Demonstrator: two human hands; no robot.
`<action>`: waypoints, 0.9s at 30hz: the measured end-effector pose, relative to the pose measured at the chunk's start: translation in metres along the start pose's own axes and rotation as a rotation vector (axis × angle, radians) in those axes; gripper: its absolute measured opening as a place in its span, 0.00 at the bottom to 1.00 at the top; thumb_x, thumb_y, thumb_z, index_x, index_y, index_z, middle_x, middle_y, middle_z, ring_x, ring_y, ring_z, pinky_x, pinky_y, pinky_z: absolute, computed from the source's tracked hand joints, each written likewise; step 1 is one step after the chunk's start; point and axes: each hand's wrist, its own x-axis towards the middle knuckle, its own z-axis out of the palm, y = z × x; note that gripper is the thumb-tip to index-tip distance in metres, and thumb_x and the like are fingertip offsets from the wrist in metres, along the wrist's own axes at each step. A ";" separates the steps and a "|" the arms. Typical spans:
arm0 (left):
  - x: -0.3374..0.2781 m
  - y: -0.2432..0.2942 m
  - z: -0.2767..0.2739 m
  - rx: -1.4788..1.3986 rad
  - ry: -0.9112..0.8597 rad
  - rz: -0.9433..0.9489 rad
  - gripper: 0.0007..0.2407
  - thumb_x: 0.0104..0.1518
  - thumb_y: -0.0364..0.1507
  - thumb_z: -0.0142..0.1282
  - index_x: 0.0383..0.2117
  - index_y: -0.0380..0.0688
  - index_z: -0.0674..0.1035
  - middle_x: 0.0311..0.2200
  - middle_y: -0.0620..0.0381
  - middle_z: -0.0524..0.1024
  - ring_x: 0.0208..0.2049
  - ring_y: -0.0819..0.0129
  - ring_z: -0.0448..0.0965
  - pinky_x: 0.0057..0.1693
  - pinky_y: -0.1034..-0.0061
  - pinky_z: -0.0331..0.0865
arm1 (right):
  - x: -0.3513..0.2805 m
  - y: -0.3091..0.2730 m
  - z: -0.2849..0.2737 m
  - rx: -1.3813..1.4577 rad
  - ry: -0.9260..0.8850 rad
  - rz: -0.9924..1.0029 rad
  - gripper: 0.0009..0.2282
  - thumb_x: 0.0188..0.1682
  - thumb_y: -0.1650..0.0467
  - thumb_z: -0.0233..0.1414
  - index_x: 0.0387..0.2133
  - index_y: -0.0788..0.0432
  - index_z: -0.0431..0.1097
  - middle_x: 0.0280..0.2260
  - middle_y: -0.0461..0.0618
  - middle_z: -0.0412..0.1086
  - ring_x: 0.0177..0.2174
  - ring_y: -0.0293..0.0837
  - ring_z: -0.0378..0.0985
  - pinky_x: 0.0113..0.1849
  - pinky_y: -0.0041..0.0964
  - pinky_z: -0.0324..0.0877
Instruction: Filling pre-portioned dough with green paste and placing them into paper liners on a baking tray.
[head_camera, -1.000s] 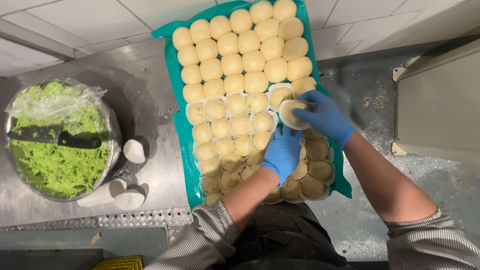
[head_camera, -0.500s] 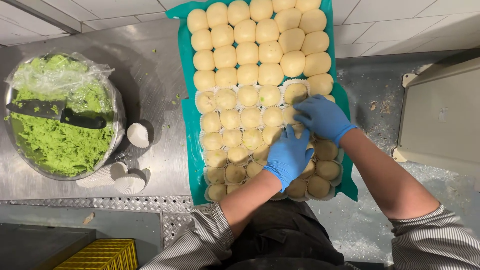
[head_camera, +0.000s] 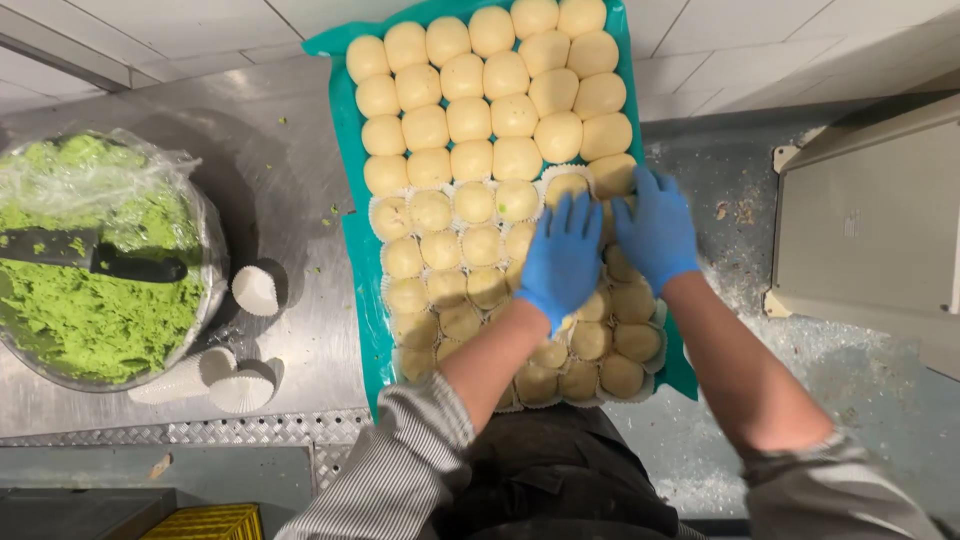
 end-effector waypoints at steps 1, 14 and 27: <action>0.004 -0.001 0.012 0.080 0.058 -0.001 0.30 0.57 0.37 0.56 0.66 0.38 0.64 0.67 0.44 0.58 0.69 0.47 0.56 0.70 0.52 0.54 | 0.000 -0.004 0.006 -0.015 0.058 0.031 0.24 0.50 0.65 0.57 0.58 0.65 0.64 0.50 0.70 0.67 0.44 0.69 0.73 0.43 0.56 0.70; 0.006 -0.019 0.026 -0.141 0.114 -0.084 0.26 0.57 0.34 0.56 0.63 0.37 0.67 0.69 0.41 0.56 0.68 0.43 0.57 0.69 0.53 0.56 | 0.018 -0.035 0.012 0.042 0.101 0.249 0.22 0.47 0.61 0.63 0.47 0.63 0.68 0.47 0.63 0.69 0.45 0.62 0.74 0.46 0.51 0.71; 0.007 -0.020 0.024 -0.114 0.024 -0.070 0.27 0.57 0.37 0.57 0.62 0.36 0.68 0.69 0.40 0.55 0.68 0.41 0.57 0.68 0.55 0.56 | -0.004 0.002 0.049 0.023 0.325 -0.180 0.18 0.49 0.65 0.67 0.43 0.61 0.67 0.50 0.59 0.67 0.46 0.58 0.74 0.45 0.47 0.73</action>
